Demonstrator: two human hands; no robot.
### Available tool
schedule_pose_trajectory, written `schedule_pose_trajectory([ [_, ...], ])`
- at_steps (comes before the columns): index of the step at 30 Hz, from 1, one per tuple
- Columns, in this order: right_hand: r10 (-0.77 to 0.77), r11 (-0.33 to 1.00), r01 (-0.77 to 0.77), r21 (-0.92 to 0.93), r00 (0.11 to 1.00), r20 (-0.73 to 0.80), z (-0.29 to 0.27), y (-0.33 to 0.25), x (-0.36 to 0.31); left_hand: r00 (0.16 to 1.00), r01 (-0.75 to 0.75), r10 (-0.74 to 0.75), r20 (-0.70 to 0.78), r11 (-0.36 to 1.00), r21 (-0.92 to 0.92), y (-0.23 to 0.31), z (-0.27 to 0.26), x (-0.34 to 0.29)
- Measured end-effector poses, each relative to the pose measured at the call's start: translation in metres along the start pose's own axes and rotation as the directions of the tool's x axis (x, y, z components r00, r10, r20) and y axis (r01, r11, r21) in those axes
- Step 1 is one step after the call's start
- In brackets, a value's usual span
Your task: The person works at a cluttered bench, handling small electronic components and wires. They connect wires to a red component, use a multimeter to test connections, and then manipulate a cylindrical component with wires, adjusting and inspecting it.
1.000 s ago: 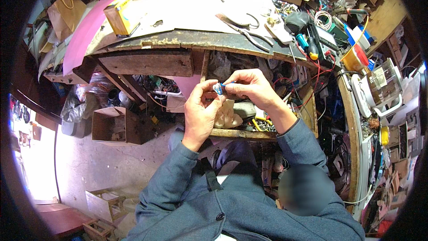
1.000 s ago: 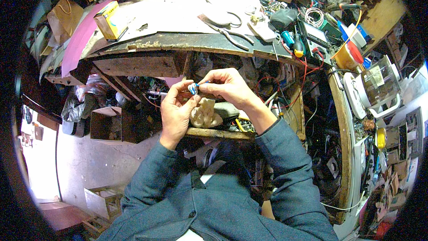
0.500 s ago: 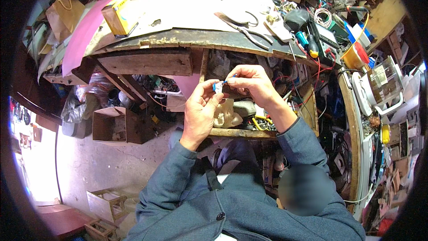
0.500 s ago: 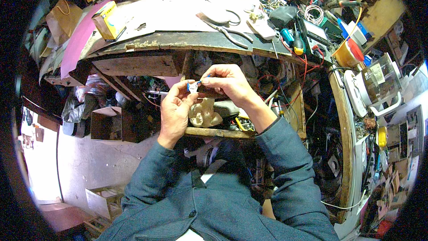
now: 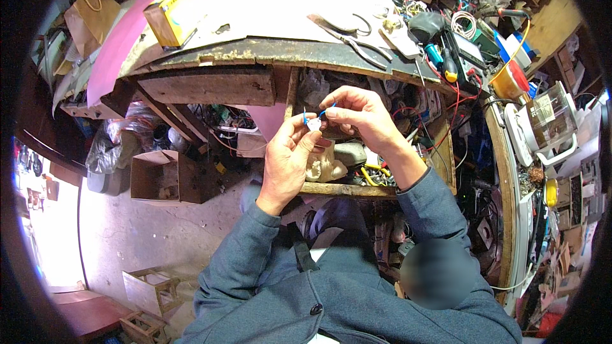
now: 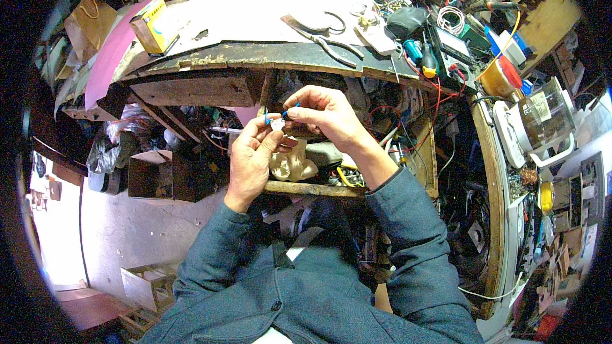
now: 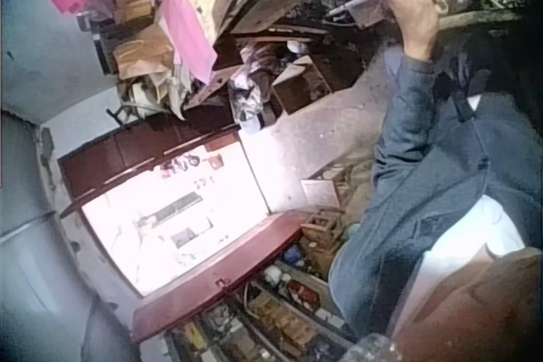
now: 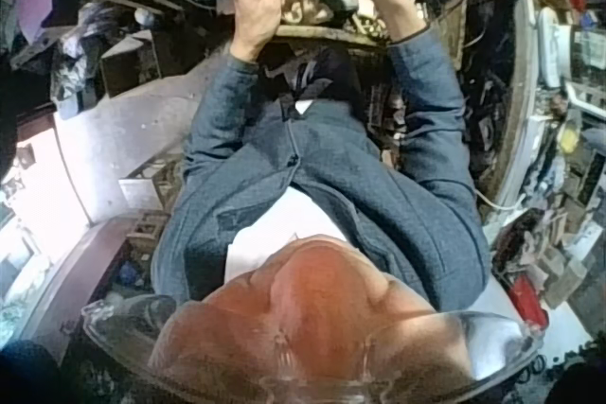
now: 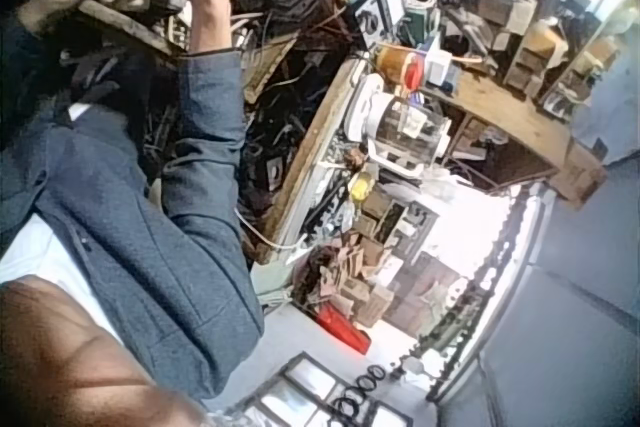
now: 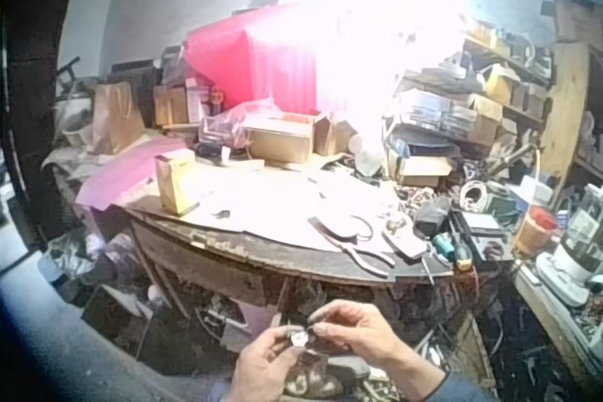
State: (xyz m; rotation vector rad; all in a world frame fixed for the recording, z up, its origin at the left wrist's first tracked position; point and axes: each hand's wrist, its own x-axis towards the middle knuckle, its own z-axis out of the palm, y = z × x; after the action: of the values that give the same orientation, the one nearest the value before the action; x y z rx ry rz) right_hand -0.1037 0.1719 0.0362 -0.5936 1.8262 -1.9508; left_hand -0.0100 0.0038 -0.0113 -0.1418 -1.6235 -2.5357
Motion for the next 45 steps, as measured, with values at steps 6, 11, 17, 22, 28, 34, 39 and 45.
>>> schedule_pose_trajectory([
  [6,0.002,1.000,-0.002,-0.022,1.000,0.000,-0.0029,0.0021,0.0004,1.000,0.014,-0.015,0.007,0.997,0.070,0.0045,0.0001,-0.0010],
  [11,0.010,0.999,-0.010,-0.052,1.000,-0.005,-0.0031,0.0023,0.0009,0.998,0.051,-0.052,0.023,0.999,0.011,0.0091,-0.0004,-0.0003],
  [17,0.016,0.997,-0.016,-0.080,1.000,0.000,-0.0030,0.0029,0.0007,0.997,0.059,-0.060,-0.054,0.998,-0.023,0.0073,0.0011,0.0007],
  [22,0.028,0.995,-0.027,-0.095,1.000,0.003,-0.0036,0.0023,0.0002,0.996,0.057,-0.057,-0.061,0.998,0.003,0.0095,0.0012,0.0005],
  [28,0.035,0.995,-0.034,-0.097,0.999,0.010,-0.0042,0.0022,0.0006,0.998,0.052,-0.051,-0.046,0.998,0.022,0.0096,0.0002,-0.0007],
  [34,0.038,0.992,-0.037,-0.122,0.999,0.005,-0.0036,0.0000,-0.0004,0.998,0.048,-0.047,-0.041,0.999,0.013,0.0090,0.0008,-0.0002],
  [39,0.025,0.992,-0.024,-0.121,1.000,0.006,-0.0032,0.0007,-0.0003,0.997,0.057,-0.056,-0.051,0.998,0.013,0.0091,0.0008,-0.0009],
  [45,0.034,0.995,-0.033,-0.093,0.999,0.017,-0.0024,-0.0019,-0.0010,0.998,0.042,-0.043,-0.037,0.999,-0.029,0.0058,0.0000,0.0017],
])
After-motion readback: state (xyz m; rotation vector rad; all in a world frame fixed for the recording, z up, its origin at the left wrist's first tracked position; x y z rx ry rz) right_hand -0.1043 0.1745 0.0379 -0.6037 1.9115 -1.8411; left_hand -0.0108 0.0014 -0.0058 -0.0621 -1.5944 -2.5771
